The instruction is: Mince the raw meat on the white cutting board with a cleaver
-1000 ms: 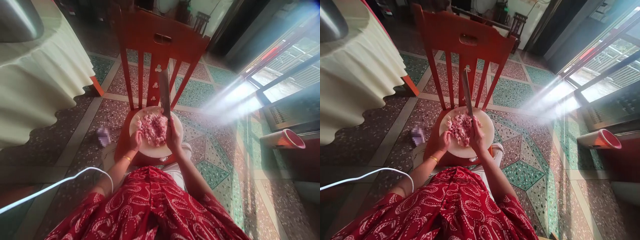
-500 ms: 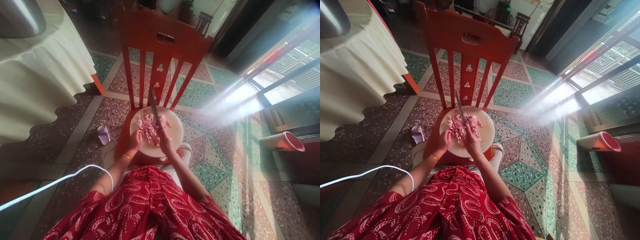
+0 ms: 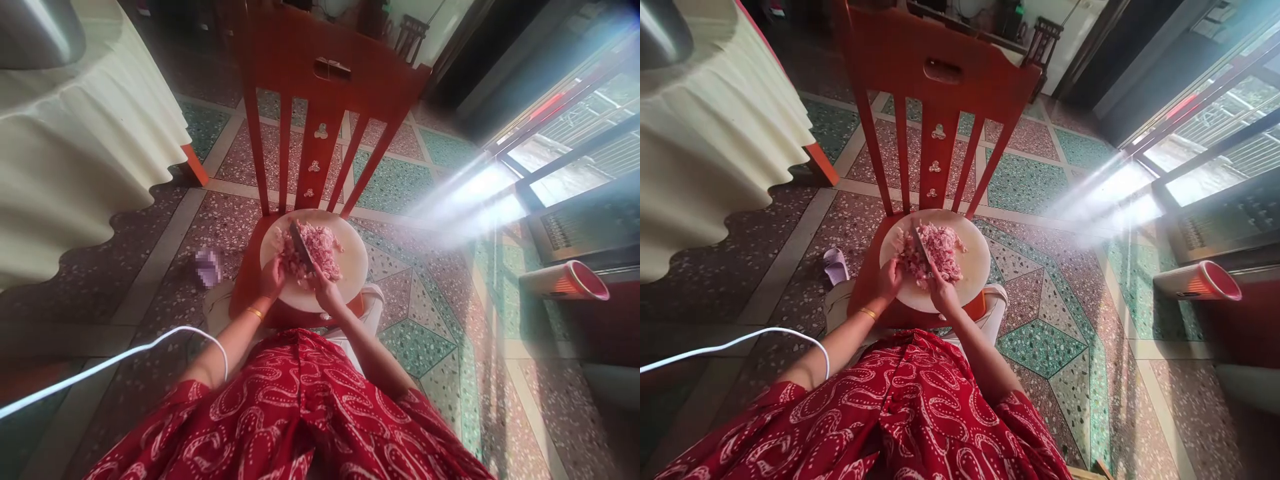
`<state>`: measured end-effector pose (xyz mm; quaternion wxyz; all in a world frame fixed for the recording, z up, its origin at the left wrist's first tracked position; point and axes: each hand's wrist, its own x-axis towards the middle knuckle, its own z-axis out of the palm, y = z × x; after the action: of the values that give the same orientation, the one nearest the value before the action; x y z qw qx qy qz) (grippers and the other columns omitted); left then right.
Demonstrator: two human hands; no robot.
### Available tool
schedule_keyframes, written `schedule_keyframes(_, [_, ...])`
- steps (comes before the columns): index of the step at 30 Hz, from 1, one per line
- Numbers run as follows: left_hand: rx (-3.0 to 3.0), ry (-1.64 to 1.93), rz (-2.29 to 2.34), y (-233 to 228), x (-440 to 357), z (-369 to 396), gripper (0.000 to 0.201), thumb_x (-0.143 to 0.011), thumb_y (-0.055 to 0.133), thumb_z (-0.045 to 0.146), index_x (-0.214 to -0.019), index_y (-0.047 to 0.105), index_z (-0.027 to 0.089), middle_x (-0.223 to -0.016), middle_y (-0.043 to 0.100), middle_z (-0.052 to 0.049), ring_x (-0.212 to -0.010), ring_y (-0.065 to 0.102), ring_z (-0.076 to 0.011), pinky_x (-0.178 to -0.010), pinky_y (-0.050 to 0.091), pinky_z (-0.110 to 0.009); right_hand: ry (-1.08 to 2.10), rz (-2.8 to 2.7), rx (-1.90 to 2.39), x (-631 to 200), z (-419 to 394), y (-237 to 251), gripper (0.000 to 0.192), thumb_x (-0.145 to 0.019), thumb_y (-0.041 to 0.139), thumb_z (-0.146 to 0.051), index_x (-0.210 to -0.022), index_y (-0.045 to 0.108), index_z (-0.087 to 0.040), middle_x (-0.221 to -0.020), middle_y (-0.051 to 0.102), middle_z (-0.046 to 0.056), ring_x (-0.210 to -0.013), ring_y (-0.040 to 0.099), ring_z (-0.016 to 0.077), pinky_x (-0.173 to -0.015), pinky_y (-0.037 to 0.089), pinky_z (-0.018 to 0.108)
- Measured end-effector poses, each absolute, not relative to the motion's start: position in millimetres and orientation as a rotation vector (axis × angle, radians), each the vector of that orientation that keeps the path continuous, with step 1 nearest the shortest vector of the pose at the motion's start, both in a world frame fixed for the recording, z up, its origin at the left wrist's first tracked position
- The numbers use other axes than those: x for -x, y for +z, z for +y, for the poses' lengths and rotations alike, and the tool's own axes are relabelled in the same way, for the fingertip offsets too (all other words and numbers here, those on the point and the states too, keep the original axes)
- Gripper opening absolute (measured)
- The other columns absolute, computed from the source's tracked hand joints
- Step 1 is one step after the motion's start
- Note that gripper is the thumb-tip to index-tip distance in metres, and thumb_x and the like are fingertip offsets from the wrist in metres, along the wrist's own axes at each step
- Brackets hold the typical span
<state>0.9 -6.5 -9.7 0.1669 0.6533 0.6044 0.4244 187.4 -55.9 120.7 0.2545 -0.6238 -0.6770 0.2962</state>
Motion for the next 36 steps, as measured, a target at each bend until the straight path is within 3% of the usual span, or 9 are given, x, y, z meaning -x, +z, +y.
schedule_keyframes(6, [-1.830, 1.210, 1.706, -8.3, -1.3, -5.9, 0.022, -0.089, 0.036, 0.026, -0.090, 0.057, 0.020, -0.090, 0.065, -0.009, -0.087, 0.062, -0.0221, -0.082, 0.050, -0.037, 0.724, -1.875, 1.603, -195.5, -54.3, 149.0, 0.049, -0.096, 0.038, -0.031, -0.145, 0.041, -0.026, -0.124, 0.065, 0.006, -0.105, 0.065, 0.0212, -0.089, 0.052, 0.032])
schedule_keyframes(9, [-1.833, 1.242, 1.708, -7.6, -0.9, -6.1, 0.021, -0.089, 0.037, 0.026, -0.091, 0.057, 0.020, -0.090, 0.065, -0.009, -0.086, 0.063, -0.0213, -0.082, 0.050, -0.036, 0.556, -1.840, 1.514, -184.7, -32.5, 161.6, 0.050, -0.098, 0.032, -0.030, -0.147, 0.036, -0.024, -0.134, 0.058, 0.007, -0.116, 0.059, 0.0209, -0.095, 0.049, 0.032])
schedule_keyframes(16, [-1.834, 1.152, 1.701, -6.0, 0.5, -6.4, 0.021, -0.089, 0.038, 0.027, -0.090, 0.058, 0.020, -0.088, 0.065, -0.009, -0.084, 0.062, -0.0228, -0.080, 0.051, -0.039, 0.744, -2.119, 1.959, -187.4, -14.4, 137.4, 0.051, -0.093, 0.043, -0.025, -0.144, 0.042, -0.025, -0.094, 0.074, 0.010, -0.080, 0.071, 0.0235, -0.075, 0.055, 0.033])
schedule_keyframes(21, [-1.845, 1.206, 1.693, -11.6, -1.1, -3.8, 0.021, -0.088, 0.036, 0.025, -0.090, 0.057, 0.020, -0.089, 0.065, -0.009, -0.086, 0.063, -0.0219, -0.083, 0.050, -0.038, 0.613, -1.910, 1.653, -196.8, -22.3, 176.4, 0.049, -0.097, 0.036, -0.036, -0.146, 0.037, -0.030, -0.118, 0.068, 0.004, -0.099, 0.068, 0.0225, -0.085, 0.054, 0.033])
schedule_keyframes(24, [-1.853, 1.205, 1.708, -11.5, -1.2, -4.7, 0.022, -0.089, 0.036, 0.025, -0.091, 0.057, 0.020, -0.088, 0.065, -0.008, -0.084, 0.062, -0.0212, -0.082, 0.050, -0.037, 0.593, -1.814, 1.556, -190.6, -27.0, 165.1, 0.049, -0.098, 0.034, -0.031, -0.146, 0.039, -0.023, -0.131, 0.060, 0.007, -0.115, 0.060, 0.0202, -0.096, 0.049, 0.031])
schedule_keyframes(27, [-1.869, 1.188, 1.714, -9.5, -0.4, -5.7, 0.021, -0.088, 0.037, 0.024, -0.092, 0.057, 0.020, -0.088, 0.065, -0.008, -0.086, 0.062, -0.0215, -0.081, 0.050, -0.037, 0.747, -1.871, 1.675, -193.1, -40.4, 139.7, 0.047, -0.095, 0.038, -0.026, -0.140, 0.047, -0.017, -0.128, 0.062, 0.011, -0.115, 0.060, 0.0213, -0.096, 0.049, 0.032])
schedule_keyframes(30, [-1.882, 1.149, 1.681, -8.2, 0.5, -4.9, 0.020, -0.088, 0.038, 0.026, -0.092, 0.057, 0.021, -0.088, 0.065, -0.008, -0.084, 0.062, -0.0216, -0.078, 0.051, -0.037, 0.824, -1.893, 1.744, -204.4, -52.6, 142.0, 0.046, -0.095, 0.040, -0.027, -0.139, 0.049, -0.021, -0.121, 0.067, 0.009, -0.108, 0.064, 0.0227, -0.091, 0.053, 0.034])
schedule_keyframes(33, [-1.877, 1.152, 1.683, -8.5, 0.4, -3.2, 0.021, -0.088, 0.037, 0.027, -0.090, 0.057, 0.021, -0.086, 0.064, -0.008, -0.083, 0.062, -0.0212, -0.079, 0.050, -0.036, 0.670, -1.846, 1.612, -209.1, -49.7, 167.6, 0.048, -0.096, 0.040, -0.031, -0.143, 0.043, -0.028, -0.128, 0.063, 0.005, -0.112, 0.062, 0.0219, -0.092, 0.052, 0.033])
schedule_keyframes(36, [-1.862, 1.182, 1.689, -8.8, -0.2, -2.7, 0.021, -0.088, 0.037, 0.028, -0.090, 0.057, 0.020, -0.087, 0.065, -0.009, -0.085, 0.062, -0.0217, -0.080, 0.050, -0.037, 0.499, -1.773, 1.532, -203.2, -37.0, 171.4, 0.050, -0.097, 0.035, -0.029, -0.146, 0.038, -0.024, -0.135, 0.058, 0.007, -0.119, 0.058, 0.0211, -0.098, 0.049, 0.034])
